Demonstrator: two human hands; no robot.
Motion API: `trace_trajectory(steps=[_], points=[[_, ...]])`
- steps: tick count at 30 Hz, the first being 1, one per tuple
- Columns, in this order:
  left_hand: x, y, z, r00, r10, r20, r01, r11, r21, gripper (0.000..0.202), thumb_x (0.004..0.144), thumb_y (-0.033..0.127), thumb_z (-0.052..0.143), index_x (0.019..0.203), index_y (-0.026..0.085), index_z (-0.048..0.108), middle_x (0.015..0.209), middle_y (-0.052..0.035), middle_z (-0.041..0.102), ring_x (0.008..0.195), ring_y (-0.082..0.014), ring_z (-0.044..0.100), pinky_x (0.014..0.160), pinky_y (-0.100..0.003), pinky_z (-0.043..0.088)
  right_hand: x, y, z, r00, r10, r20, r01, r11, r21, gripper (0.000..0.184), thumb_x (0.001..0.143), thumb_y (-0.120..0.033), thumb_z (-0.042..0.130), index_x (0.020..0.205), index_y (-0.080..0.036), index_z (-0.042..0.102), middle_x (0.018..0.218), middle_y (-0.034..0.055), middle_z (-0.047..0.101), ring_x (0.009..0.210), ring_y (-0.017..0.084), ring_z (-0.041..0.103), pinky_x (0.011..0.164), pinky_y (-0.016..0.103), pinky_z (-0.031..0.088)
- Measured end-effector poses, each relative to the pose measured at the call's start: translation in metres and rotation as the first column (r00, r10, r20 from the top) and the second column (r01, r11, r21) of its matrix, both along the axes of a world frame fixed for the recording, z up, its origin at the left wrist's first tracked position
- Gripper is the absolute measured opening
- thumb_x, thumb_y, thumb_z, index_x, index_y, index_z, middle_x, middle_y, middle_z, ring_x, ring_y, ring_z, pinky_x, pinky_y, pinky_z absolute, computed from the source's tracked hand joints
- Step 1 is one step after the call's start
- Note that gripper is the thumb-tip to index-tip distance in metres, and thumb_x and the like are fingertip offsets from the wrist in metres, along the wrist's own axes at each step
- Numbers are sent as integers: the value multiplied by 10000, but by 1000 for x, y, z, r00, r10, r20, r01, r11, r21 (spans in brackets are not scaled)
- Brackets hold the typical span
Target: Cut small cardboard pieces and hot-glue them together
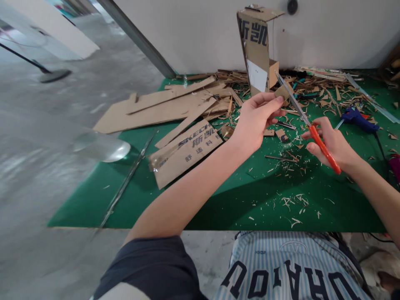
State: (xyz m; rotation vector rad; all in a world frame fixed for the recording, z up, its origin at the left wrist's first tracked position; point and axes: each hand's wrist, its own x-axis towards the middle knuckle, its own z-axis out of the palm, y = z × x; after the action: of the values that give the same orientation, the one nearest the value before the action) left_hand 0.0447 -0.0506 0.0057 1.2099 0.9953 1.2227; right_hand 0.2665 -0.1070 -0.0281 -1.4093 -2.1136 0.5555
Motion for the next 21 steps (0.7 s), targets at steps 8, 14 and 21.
trace_trajectory(steps=[8, 14, 21], points=[[1, 1, 2, 990, 22, 141, -12, 997, -71, 187, 765, 284, 812, 791, 219, 638, 782, 16, 720, 761, -130, 720, 587, -214, 489, -1, 0, -5, 1000, 22, 2, -22, 999, 32, 648, 831, -789, 549, 1113, -228, 388, 871, 106, 721, 735, 297, 697, 568, 385, 466], [5, -5, 5, 990, 14, 140, 0, 995, -99, 140, 785, 240, 783, 781, 211, 646, 732, 20, 703, 734, -109, 704, 587, -201, 486, -2, 0, -6, 1000, 17, -8, -17, 999, 35, 635, 838, -760, 574, 1134, -230, 388, 781, 68, 688, 808, 328, 706, 613, 410, 495], [4, -5, 5, 986, 9, 168, 7, 995, -97, 138, 770, 213, 789, 752, 201, 653, 694, 26, 683, 691, -94, 687, 577, -197, 480, -3, -1, -4, 1000, 0, -12, 0, 1000, 19, 645, 820, -767, 587, 1124, -232, 395, 789, 76, 684, 855, 351, 707, 665, 451, 516]])
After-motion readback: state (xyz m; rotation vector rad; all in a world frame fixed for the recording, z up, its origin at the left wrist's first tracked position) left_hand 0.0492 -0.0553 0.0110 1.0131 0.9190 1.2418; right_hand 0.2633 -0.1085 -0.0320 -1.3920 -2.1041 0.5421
